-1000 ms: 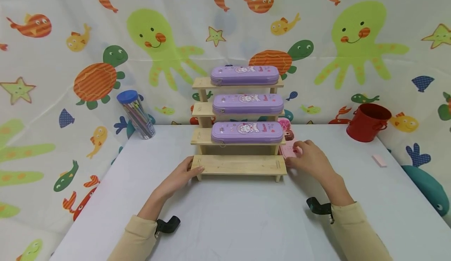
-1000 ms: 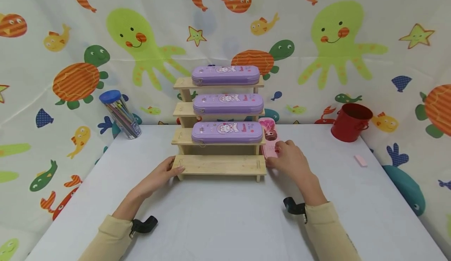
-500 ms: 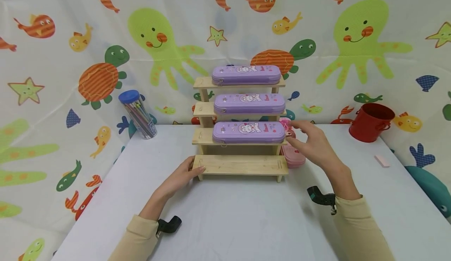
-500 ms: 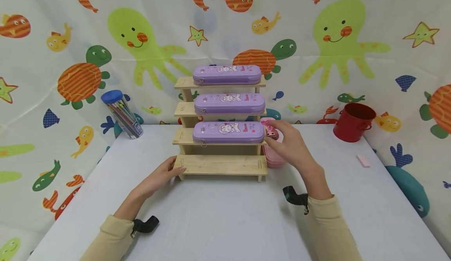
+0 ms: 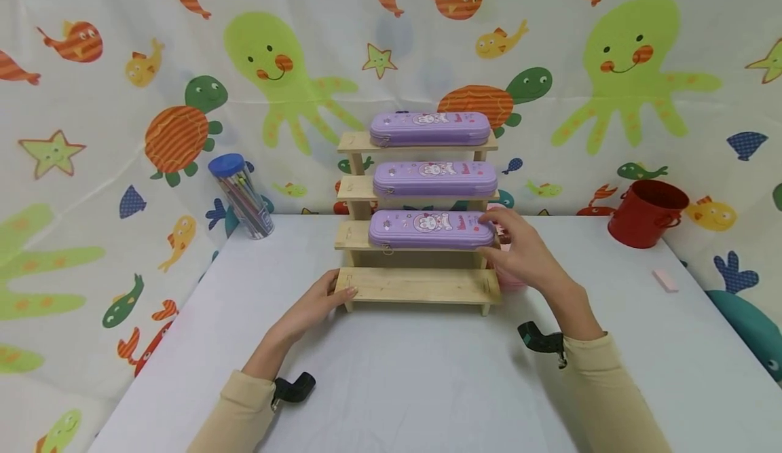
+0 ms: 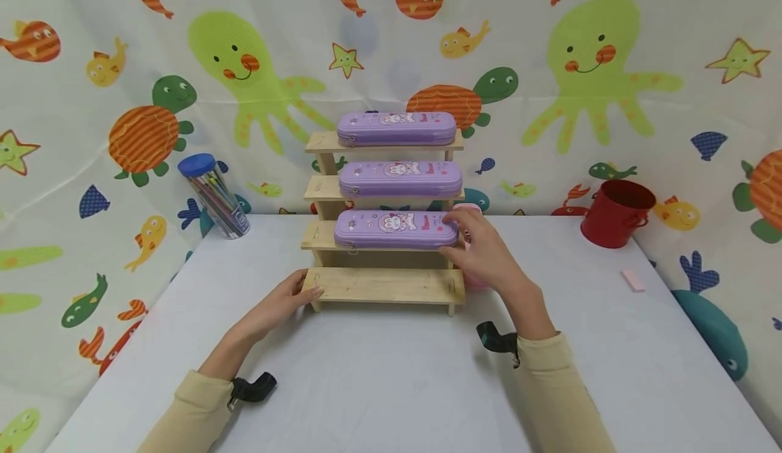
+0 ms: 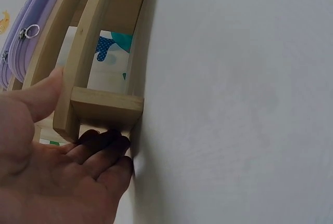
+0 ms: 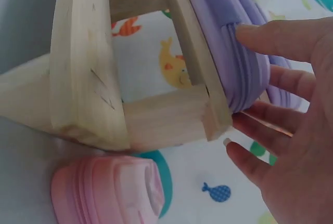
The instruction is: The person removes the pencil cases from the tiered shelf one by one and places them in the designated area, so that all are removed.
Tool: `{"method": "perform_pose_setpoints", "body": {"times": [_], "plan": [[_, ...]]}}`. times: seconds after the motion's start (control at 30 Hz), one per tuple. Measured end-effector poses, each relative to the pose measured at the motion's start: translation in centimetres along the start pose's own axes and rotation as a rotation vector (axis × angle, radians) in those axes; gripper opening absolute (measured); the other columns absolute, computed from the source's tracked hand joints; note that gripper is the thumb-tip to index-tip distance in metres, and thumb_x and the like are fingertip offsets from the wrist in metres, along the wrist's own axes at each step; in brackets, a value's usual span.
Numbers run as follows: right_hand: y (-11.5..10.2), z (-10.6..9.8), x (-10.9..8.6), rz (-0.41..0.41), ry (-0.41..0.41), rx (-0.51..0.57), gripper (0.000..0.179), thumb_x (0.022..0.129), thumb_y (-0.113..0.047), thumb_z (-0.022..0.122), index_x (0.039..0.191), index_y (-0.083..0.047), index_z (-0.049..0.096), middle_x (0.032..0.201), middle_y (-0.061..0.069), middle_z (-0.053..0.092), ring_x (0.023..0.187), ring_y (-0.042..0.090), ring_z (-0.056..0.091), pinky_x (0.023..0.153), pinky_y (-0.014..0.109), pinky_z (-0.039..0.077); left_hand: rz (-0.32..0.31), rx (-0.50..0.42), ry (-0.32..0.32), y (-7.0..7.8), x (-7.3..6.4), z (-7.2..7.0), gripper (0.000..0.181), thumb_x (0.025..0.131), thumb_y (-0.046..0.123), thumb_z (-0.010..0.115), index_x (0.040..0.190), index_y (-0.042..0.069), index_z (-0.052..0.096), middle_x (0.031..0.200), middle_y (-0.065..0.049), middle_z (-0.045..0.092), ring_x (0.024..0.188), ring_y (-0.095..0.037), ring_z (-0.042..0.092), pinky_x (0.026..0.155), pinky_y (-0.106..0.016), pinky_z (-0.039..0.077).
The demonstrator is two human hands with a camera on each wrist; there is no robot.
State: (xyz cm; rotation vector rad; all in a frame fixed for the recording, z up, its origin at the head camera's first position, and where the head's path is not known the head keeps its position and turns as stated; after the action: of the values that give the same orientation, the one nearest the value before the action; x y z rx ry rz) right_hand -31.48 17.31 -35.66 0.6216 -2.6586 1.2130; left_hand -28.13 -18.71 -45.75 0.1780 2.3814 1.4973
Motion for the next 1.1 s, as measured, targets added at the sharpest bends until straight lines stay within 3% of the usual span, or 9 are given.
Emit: {"method": "perform_pose_setpoints", "body": {"times": [0.27,0.4,0.67,0.93,1.1], "plan": [[-0.2,0.9,0.2,0.029,-0.044,0.033,0.056,0.083,-0.009,0.078,0.132,-0.009,0.051,0.144,0.013,0.047,0.131,0.032,0.046,0.114,0.053,0.037,-0.003,-0.009,-0.003,-0.1,0.5,0.6,0.072,0.099,0.039,0.06,0.153,0.003,0.027,0.148,-0.018,0.048,0.134,-0.03,0.049,0.114,-0.051,0.035],[-0.5,1.1,0.1,0.038,-0.058,0.046,0.057,0.082,-0.007,0.079,0.13,-0.009,0.049,0.145,0.017,0.048,0.131,0.034,0.047,0.115,0.053,0.035,-0.004,-0.008,-0.008,-0.2,0.6,0.8,0.072,0.099,0.038,0.059,0.153,0.003,0.026,0.148,-0.017,0.047,0.135,-0.029,0.048,0.114,-0.051,0.035],[-0.9,0.6,-0.3,0.035,-0.072,-0.012,0.051,0.078,-0.01,0.083,0.116,-0.01,0.05,0.122,0.011,0.055,0.106,0.027,0.049,0.091,0.046,0.045,0.0,-0.019,-0.019,0.2,0.6,1.2,0.072,0.099,0.038,0.059,0.153,0.003,0.025,0.149,-0.017,0.046,0.137,-0.03,0.046,0.115,-0.051,0.034],[-1.2,-0.8,-1.1,0.037,-0.09,-0.061,0.046,0.076,-0.011,0.082,0.11,-0.011,0.052,0.109,0.011,0.059,0.1,0.027,0.054,0.085,0.043,0.047,-0.002,-0.005,-0.014,0.0,0.3,0.4,0.076,0.099,0.043,0.058,0.153,0.003,0.024,0.149,-0.019,0.045,0.137,-0.032,0.045,0.116,-0.054,0.032],[-0.7,-2.2,-1.8,0.08,-0.105,-0.08,0.044,0.076,-0.01,0.081,0.106,-0.011,0.05,0.104,0.009,0.056,0.099,0.025,0.051,0.08,0.038,0.044,-0.01,-0.003,-0.014,-0.1,0.2,0.1,0.076,0.099,0.044,0.058,0.154,0.004,0.023,0.151,-0.019,0.043,0.139,-0.032,0.043,0.117,-0.055,0.03]]}}
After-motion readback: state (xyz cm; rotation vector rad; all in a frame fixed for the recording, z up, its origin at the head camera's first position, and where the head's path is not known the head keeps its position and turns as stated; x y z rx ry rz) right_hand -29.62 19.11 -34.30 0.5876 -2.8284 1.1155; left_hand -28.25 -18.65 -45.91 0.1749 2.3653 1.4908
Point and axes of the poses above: each hand's wrist, its own x-axis towards the middle knuckle, its own z-axis out of the palm, y = z × x, the point moved 6 cm from there along x, towards the middle knuckle
